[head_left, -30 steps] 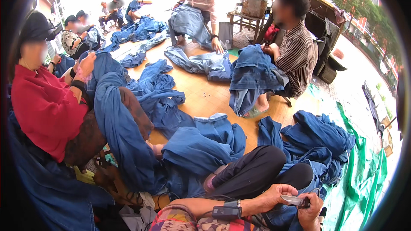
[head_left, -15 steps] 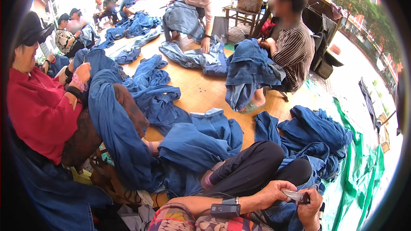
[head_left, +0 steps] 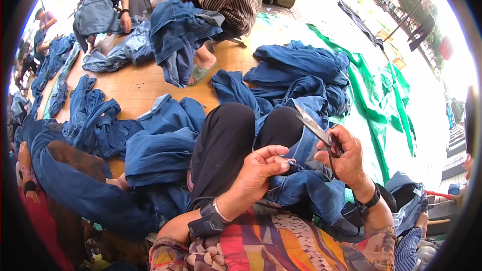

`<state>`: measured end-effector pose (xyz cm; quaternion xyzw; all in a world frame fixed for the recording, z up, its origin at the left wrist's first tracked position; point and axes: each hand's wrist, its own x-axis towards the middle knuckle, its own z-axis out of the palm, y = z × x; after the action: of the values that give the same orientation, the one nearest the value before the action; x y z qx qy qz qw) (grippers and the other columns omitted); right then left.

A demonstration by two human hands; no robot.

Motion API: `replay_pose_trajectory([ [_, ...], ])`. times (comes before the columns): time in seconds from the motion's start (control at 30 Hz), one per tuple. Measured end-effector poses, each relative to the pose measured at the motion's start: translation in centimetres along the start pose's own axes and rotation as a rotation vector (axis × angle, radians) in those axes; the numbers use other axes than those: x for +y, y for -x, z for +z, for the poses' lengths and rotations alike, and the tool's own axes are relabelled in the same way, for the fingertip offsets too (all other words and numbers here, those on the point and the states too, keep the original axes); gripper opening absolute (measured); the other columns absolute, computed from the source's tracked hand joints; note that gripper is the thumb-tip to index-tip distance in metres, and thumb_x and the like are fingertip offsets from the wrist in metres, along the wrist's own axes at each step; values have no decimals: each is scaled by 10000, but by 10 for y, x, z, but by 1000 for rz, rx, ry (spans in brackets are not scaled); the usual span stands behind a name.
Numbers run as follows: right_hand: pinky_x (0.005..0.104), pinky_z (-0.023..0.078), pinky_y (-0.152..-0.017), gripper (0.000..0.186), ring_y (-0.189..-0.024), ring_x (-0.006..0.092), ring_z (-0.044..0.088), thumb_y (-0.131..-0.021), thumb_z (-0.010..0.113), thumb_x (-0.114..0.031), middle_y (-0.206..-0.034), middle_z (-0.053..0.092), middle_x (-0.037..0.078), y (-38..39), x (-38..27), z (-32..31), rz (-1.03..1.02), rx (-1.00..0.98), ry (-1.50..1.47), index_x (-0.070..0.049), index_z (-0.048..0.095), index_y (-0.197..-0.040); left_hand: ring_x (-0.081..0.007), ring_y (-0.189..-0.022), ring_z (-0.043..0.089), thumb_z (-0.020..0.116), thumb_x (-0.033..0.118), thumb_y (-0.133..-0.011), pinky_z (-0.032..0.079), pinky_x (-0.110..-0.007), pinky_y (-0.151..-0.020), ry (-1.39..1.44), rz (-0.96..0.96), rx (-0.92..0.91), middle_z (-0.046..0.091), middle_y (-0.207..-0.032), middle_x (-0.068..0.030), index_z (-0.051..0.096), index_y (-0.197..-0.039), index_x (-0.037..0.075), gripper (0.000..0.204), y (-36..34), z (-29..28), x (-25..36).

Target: Cutting and trimming excess fabric or threads from denim garments using scissors.

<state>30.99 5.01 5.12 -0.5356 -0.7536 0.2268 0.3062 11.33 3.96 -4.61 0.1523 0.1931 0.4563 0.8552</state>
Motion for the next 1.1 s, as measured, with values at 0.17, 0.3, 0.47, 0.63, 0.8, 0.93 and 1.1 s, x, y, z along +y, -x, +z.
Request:
replay_pose_trajectory([
  [0.17,167,358,-513,363,-581,11,461,-671,798,-88,-717,594,-6,19,-4,3,96,-21,-112,-52,499,-875,-103,-776,608,639,-57,-773,489,-218,-746,5,-30,32,643,-883,-80,553,-1054,-17,296,1,10,-5],
  [0.3,205,408,-532,283,-582,74,529,-643,718,53,-702,572,24,9,-18,21,-85,-121,-47,-43,573,-866,-109,-870,592,659,-42,-757,474,-227,-792,-73,67,19,619,-959,-55,554,-1064,-5,327,7,14,-7],
  [0.47,281,458,-557,236,-616,182,573,-705,688,-18,-675,546,68,-2,-19,22,-152,-200,-76,-32,549,-896,-109,-889,587,644,-52,-760,466,-226,-804,-109,44,-5,616,-963,-52,554,-1070,-7,327,13,19,-2],
  [0.63,256,444,-569,231,-648,75,511,-740,699,-69,-684,534,39,-10,-24,18,91,-273,-223,-34,546,-909,-120,-864,606,612,-114,-752,484,-232,-787,-184,74,-4,637,-896,-64,527,-1101,-23,371,13,9,-5],
  [0.8,248,426,-542,319,-618,77,500,-708,763,-149,-700,528,46,-13,-12,1,39,-197,-118,-35,548,-914,-121,-809,619,619,-116,-751,498,-230,-767,-66,31,18,641,-863,-69,523,-1096,-27,368,9,11,-4],
  [0.93,313,426,-555,505,-606,231,532,-606,809,-366,-707,525,71,-5,-9,-20,-118,-313,221,-32,536,-869,-122,-811,621,622,-115,-750,498,-228,-767,-74,30,39,643,-871,-72,525,-1087,-29,361,8,9,-4],
  [1.1,393,430,-578,573,-658,316,549,-624,721,-524,-704,527,116,6,-13,-32,-208,-380,414,-22,525,-817,-106,-782,625,613,-100,-767,493,-212,-749,-13,33,96,646,-876,-77,527,-1082,-32,333,7,15,-4],
])
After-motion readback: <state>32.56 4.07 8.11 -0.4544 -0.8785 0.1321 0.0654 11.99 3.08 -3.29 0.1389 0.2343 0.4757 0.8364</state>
